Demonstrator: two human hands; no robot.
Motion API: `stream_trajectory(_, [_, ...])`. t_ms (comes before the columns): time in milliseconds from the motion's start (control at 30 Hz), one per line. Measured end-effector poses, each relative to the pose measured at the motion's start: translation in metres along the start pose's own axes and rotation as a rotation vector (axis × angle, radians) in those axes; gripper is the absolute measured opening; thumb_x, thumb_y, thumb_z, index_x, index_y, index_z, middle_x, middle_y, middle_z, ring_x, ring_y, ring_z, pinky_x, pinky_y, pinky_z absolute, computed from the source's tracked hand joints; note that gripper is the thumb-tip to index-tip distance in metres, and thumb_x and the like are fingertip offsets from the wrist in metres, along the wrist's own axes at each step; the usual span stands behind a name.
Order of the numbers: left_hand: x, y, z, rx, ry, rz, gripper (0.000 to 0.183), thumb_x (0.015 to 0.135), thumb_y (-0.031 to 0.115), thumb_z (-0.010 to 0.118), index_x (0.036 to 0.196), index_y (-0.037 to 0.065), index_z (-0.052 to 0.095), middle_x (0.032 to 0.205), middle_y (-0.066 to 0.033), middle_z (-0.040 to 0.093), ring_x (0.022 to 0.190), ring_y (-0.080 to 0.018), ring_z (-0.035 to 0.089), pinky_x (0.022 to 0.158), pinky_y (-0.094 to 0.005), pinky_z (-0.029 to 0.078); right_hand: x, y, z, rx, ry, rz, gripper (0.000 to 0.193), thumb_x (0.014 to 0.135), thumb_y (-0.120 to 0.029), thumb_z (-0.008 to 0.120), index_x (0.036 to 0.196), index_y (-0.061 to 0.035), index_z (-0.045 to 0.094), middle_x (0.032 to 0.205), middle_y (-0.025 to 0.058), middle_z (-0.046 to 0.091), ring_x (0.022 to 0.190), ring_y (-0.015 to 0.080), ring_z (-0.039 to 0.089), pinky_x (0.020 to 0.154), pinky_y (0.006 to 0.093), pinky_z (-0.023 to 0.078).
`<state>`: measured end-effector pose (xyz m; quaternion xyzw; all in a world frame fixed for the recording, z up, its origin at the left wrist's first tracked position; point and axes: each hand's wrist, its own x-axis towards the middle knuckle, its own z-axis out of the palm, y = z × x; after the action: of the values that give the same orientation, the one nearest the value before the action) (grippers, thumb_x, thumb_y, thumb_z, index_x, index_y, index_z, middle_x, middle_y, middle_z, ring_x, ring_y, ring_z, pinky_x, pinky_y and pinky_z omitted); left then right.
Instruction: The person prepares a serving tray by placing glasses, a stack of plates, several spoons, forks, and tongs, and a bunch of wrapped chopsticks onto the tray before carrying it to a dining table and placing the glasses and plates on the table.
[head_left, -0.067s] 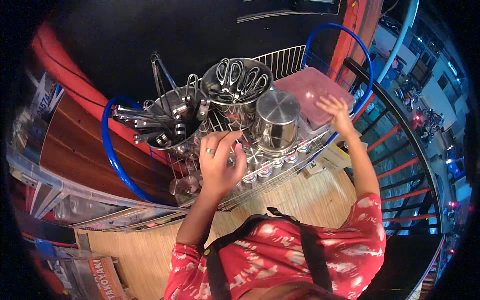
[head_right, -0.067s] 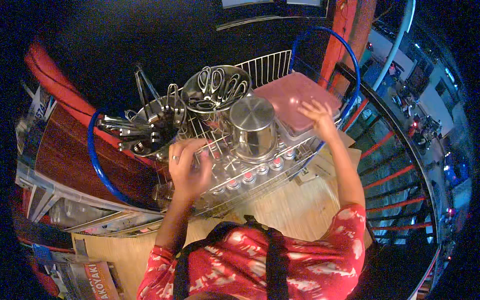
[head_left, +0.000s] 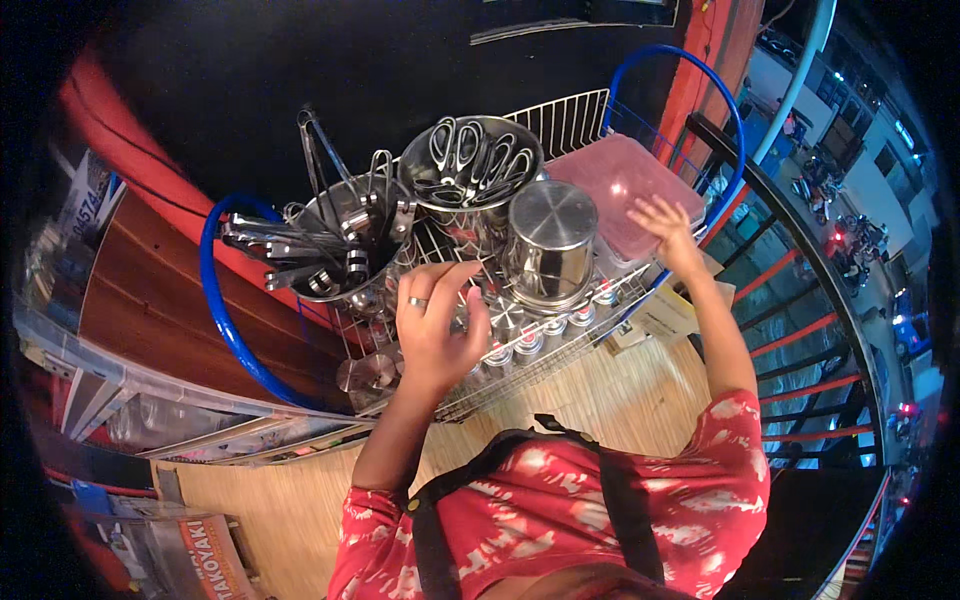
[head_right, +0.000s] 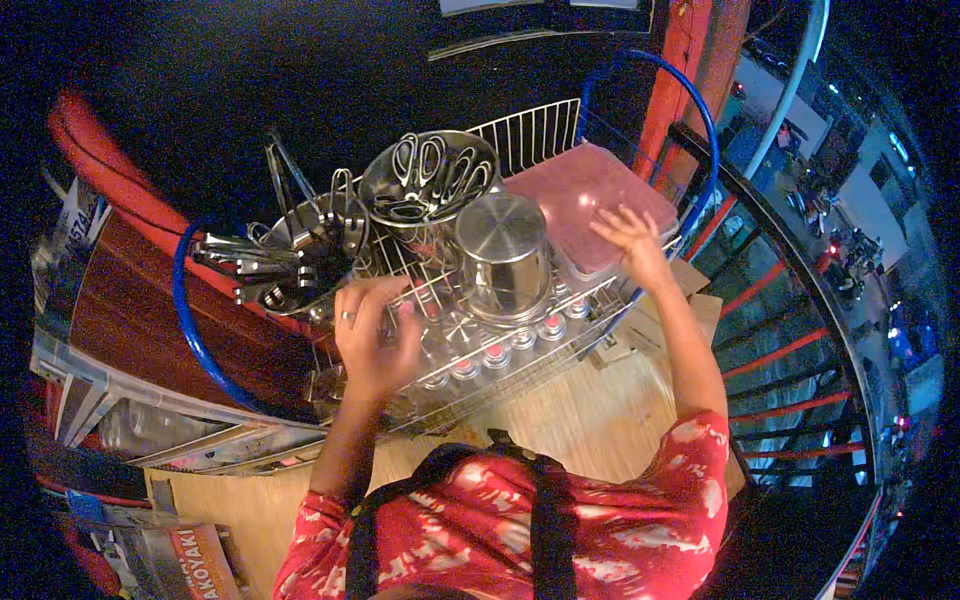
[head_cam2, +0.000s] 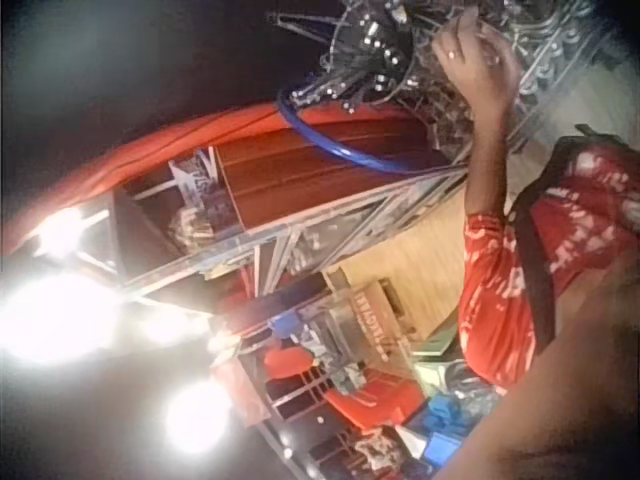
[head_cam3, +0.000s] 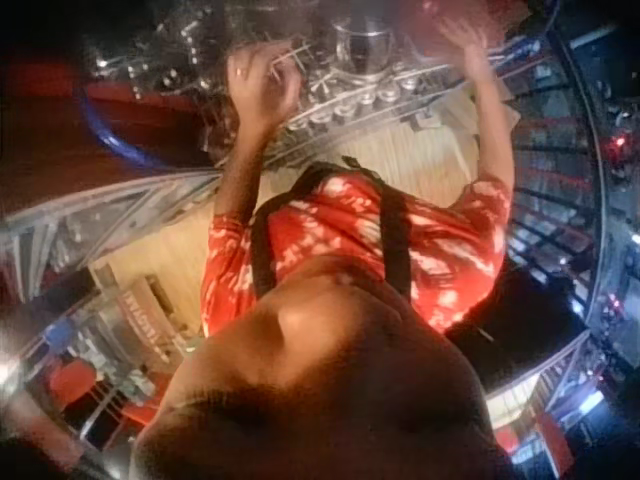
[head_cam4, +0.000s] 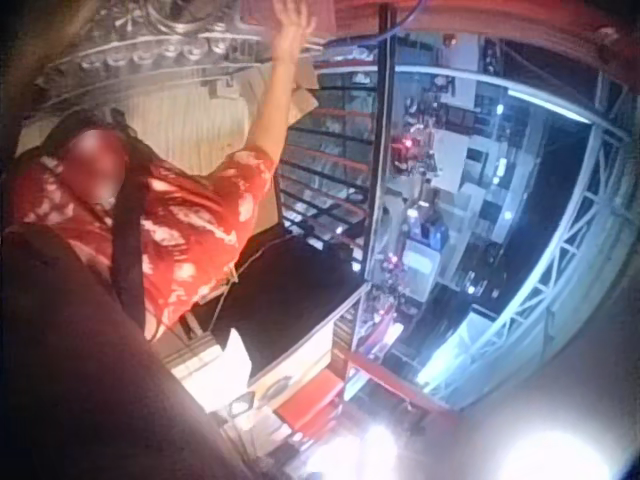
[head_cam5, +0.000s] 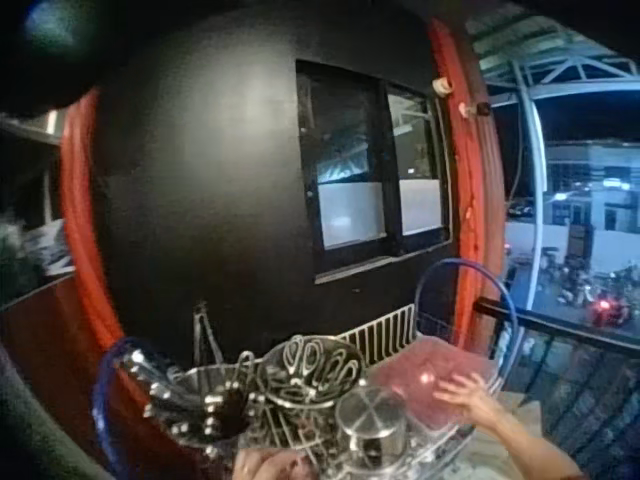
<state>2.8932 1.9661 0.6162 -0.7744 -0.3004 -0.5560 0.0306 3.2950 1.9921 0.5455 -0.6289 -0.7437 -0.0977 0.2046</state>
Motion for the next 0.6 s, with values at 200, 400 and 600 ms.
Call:
stream_trajectory(200, [0.006, 0.004, 0.014, 0.027, -0.019, -0.034, 0.034, 0.066, -0.003, 0.061, 0.099, 0.005, 0.061, 0.09, -0.0099, 0.058, 0.083, -0.0274, 0.054, 0.075, -0.0363, 0.043, -0.006, -0.019, -0.015, -0.133, -0.144, 0.089, 0.073, 0.073, 0.011, 0.046, 0.132, -0.0317, 0.045, 0.142, 0.0009, 0.038, 0.133, 0.0319, 0.03, 0.107, 0.0569, 0.017])
stream_trajectory(400, [0.018, 0.01, 0.023, 0.053, -0.019, -0.001, 0.035, 0.064, -0.002, 0.061, 0.098, 0.004, 0.06, 0.09, -0.0107, 0.058, 0.085, -0.0286, 0.053, 0.077, -0.0373, 0.043, 0.002, -0.014, -0.003, -0.283, -0.125, 0.142, 0.07, 0.08, 0.003, 0.044, 0.135, -0.0397, 0.037, 0.149, 0.0102, 0.022, 0.133, 0.0412, 0.024, 0.102, 0.0656, 0.016])
stream_trajectory(600, [0.024, 0.012, 0.031, 0.021, 0.035, 0.0, 0.029, 0.067, -0.004, 0.06, 0.095, 0.003, 0.06, 0.091, -0.0101, 0.06, 0.086, -0.028, 0.054, 0.078, -0.036, 0.043, 0.014, -0.012, -0.006, -0.246, 0.089, 0.171, 0.073, 0.076, 0.007, 0.045, 0.131, -0.0414, 0.043, 0.148, 0.01, 0.025, 0.133, 0.0405, 0.025, 0.103, 0.0631, 0.017])
